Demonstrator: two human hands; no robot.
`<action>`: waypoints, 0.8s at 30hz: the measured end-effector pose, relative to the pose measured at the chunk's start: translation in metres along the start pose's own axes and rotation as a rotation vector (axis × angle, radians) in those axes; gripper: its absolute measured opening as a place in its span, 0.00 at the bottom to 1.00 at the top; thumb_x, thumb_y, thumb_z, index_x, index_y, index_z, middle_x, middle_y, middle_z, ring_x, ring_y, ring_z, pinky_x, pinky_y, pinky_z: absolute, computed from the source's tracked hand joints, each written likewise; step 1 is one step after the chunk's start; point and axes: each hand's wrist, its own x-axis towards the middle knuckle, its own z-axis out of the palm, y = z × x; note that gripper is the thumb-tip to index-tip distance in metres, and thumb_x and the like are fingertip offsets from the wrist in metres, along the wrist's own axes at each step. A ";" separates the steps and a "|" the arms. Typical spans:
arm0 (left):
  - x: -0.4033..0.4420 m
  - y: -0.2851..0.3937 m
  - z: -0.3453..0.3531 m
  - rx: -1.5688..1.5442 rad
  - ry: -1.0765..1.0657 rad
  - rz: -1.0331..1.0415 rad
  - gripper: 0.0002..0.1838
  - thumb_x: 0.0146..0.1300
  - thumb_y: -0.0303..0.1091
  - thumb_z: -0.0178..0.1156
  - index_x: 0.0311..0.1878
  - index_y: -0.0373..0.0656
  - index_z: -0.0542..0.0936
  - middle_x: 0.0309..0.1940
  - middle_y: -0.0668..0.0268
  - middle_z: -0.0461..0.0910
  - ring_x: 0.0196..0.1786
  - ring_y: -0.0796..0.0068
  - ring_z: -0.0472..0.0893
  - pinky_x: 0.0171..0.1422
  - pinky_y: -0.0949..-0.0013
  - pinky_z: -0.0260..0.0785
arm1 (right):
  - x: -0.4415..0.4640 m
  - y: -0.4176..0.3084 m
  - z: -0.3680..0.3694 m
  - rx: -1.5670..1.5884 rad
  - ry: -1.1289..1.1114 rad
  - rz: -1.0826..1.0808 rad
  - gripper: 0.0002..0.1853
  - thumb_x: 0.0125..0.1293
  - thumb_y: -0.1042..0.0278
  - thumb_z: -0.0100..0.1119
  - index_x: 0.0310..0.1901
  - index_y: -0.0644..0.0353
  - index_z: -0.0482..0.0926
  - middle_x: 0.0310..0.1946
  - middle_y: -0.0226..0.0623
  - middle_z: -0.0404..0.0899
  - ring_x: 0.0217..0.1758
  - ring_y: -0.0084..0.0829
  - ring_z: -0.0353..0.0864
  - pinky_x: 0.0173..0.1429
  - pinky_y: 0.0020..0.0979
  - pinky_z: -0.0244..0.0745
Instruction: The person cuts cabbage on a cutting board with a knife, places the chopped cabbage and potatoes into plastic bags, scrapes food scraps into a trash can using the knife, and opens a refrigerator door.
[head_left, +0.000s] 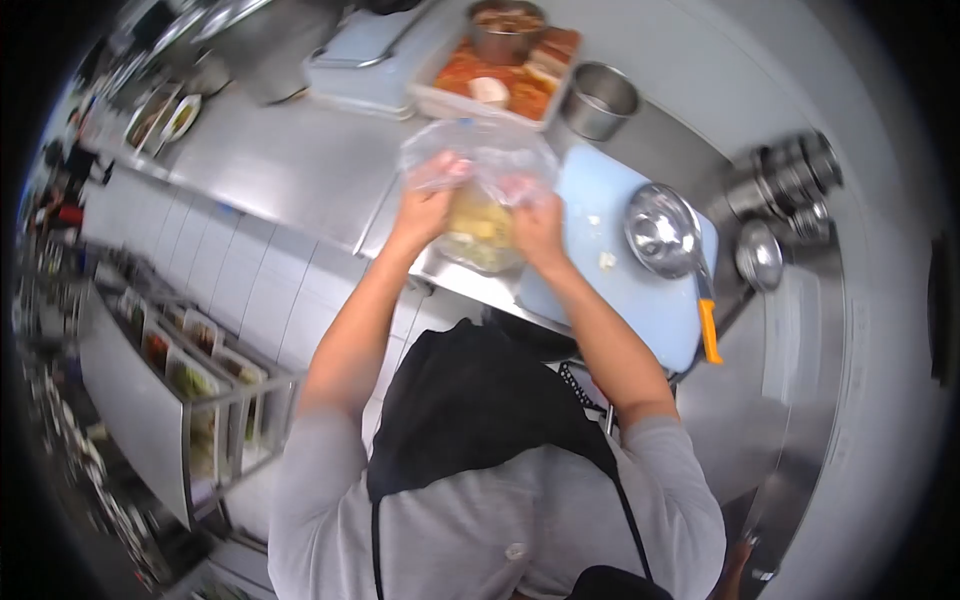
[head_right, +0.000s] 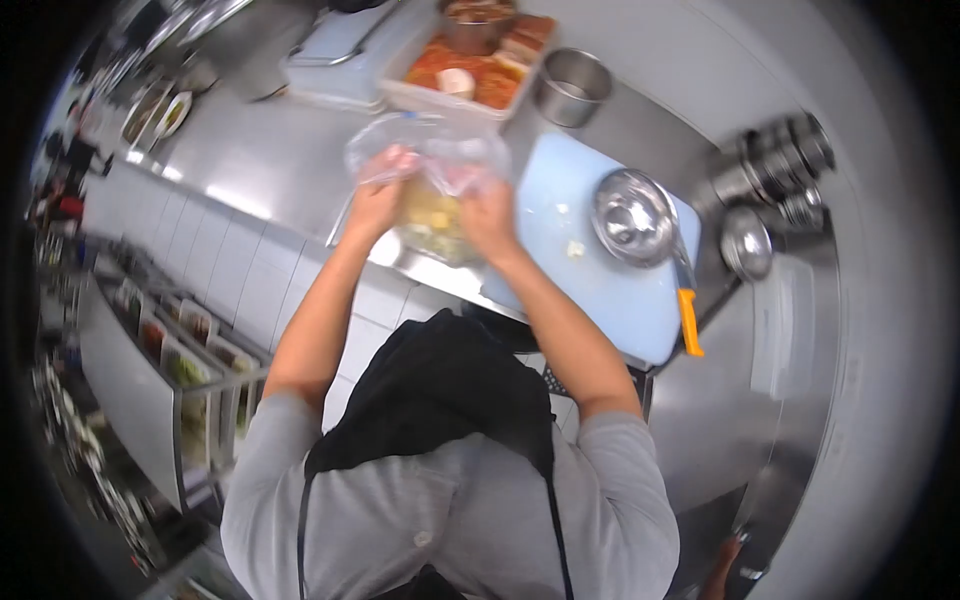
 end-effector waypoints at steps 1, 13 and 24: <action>0.003 -0.004 -0.001 0.041 -0.017 -0.013 0.11 0.75 0.36 0.58 0.43 0.37 0.82 0.38 0.60 0.84 0.42 0.70 0.81 0.48 0.63 0.73 | 0.007 -0.002 0.009 -0.121 0.065 -0.112 0.13 0.70 0.66 0.59 0.51 0.63 0.81 0.46 0.44 0.85 0.53 0.42 0.82 0.57 0.43 0.76; -0.003 -0.031 0.004 0.366 0.055 0.273 0.11 0.73 0.35 0.57 0.52 0.41 0.83 0.45 0.51 0.84 0.47 0.48 0.82 0.53 0.56 0.74 | 0.007 -0.015 0.042 -0.572 -0.041 -0.093 0.16 0.67 0.61 0.56 0.53 0.59 0.81 0.54 0.48 0.81 0.60 0.49 0.75 0.63 0.48 0.67; -0.013 -0.067 0.008 0.371 0.087 0.174 0.12 0.65 0.32 0.61 0.48 0.41 0.87 0.45 0.52 0.86 0.52 0.49 0.83 0.61 0.54 0.72 | 0.012 -0.001 0.032 -0.479 -0.062 -0.131 0.21 0.68 0.57 0.61 0.60 0.54 0.82 0.63 0.46 0.79 0.72 0.53 0.70 0.76 0.47 0.63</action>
